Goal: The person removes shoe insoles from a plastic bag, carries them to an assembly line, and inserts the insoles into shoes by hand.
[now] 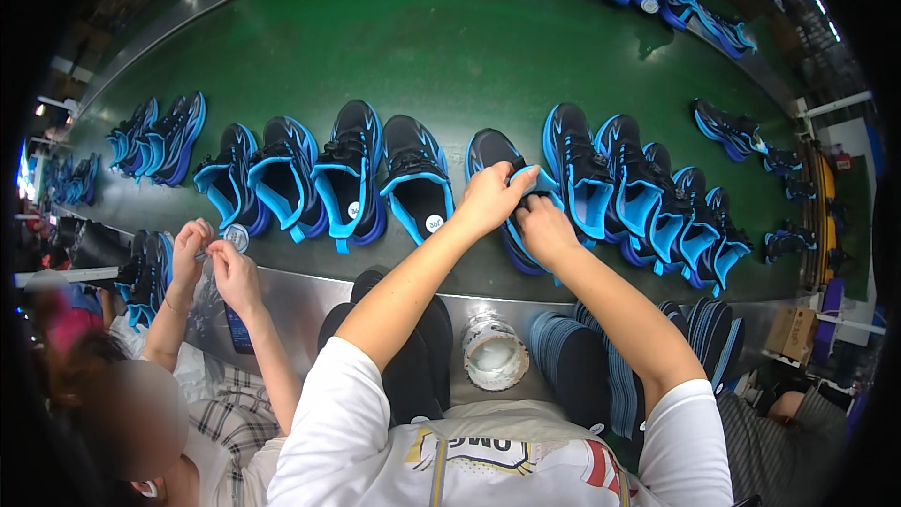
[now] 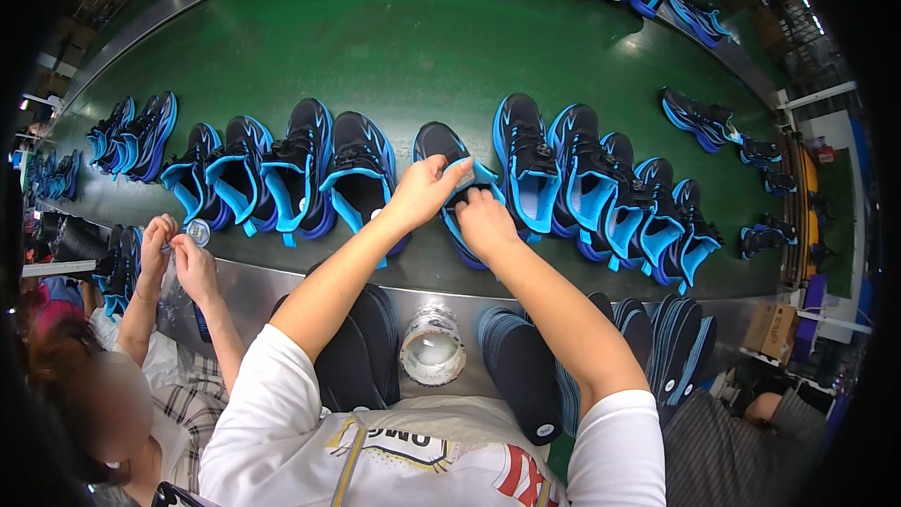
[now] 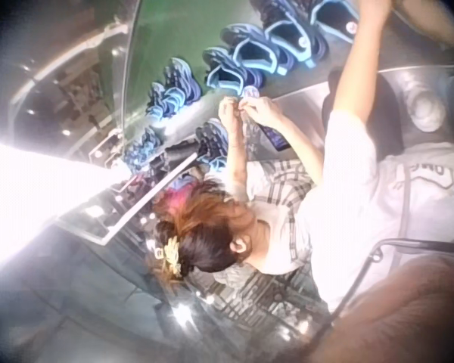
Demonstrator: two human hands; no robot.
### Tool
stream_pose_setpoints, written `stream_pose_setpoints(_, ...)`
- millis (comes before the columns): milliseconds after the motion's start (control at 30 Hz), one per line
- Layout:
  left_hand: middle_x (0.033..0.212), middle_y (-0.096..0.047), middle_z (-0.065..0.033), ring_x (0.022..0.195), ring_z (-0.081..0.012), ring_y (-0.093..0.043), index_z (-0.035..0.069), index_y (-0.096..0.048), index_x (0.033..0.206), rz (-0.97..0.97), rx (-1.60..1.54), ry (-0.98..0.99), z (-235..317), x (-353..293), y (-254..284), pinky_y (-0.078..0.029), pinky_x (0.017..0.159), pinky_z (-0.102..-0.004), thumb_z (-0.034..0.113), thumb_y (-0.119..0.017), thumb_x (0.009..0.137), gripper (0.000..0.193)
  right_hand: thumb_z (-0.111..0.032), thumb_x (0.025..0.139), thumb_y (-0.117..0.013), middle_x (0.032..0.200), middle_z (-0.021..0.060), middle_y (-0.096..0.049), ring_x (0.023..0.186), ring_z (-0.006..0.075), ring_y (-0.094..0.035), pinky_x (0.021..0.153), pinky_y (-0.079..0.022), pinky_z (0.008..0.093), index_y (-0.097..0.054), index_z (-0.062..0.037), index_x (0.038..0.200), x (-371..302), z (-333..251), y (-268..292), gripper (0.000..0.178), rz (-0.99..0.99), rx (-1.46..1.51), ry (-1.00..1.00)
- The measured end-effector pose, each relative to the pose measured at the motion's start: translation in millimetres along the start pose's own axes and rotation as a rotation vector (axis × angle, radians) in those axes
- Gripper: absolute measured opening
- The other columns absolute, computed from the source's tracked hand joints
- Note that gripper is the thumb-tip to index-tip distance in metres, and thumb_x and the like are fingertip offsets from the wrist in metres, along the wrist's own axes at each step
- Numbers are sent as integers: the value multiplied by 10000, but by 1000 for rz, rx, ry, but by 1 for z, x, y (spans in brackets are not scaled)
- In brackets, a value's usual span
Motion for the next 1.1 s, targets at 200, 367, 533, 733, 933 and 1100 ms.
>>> stream_pose_setpoints(200,562,-505,-154,532,-193,-497,-52,-527,724,5,116,-11,-8,-3,-3,-396,506,-322,427,-512,803,486,-156,787,-425,987,155,-518,939,274,-488,766,-430,337,-596,-43,869,-3,-7,-9,221,-284,-170,4)
stream_pose_setpoints(367,571,-510,-152,546,-188,-497,-56,-531,731,-49,109,9,-12,2,-6,-399,519,-319,428,-517,800,490,-173,809,-415,1104,134,-480,1023,265,-439,826,-399,333,-584,-57,1020,-6,-1,-21,294,-585,-314,106)
stream_pose_setpoints(533,578,-491,-116,549,-142,-460,-30,-535,804,-116,-2,5,-6,3,-11,-386,513,-307,364,-565,791,395,-161,806,-439,1072,118,-539,993,241,-492,848,-383,320,-609,-55,972,7,1,-31,260,-546,-407,150)
stream_pose_setpoints(733,723,-544,-127,656,-265,-551,19,-500,918,332,363,-421,25,-14,3,-417,600,-369,276,-584,770,308,-194,776,-422,884,145,-611,896,245,-559,903,-331,344,-617,-41,875,-4,-1,-18,267,-554,-273,322)
stream_pose_setpoints(933,682,-421,-20,593,-169,-451,119,-472,729,302,907,-893,50,-25,-23,-325,534,-288,167,-534,625,131,-390,807,-239,949,167,-592,1010,241,-507,1038,-94,390,-626,16,869,-35,-3,-4,564,-851,-65,80)
stream_pose_setpoints(1100,702,-425,-37,629,-183,-481,94,-464,733,136,1059,-785,34,-22,-24,-363,544,-288,218,-633,621,237,-246,744,-539,1049,204,-511,1030,320,-467,1002,-207,414,-560,12,938,-66,-9,33,323,-2,73,209)
Point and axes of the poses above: each hand's wrist, its own x-axis towards the middle knuckle, its own y-axis out of the back of the hand, z = x × y, the point moved 6 cm from there along x, towards the middle knuckle
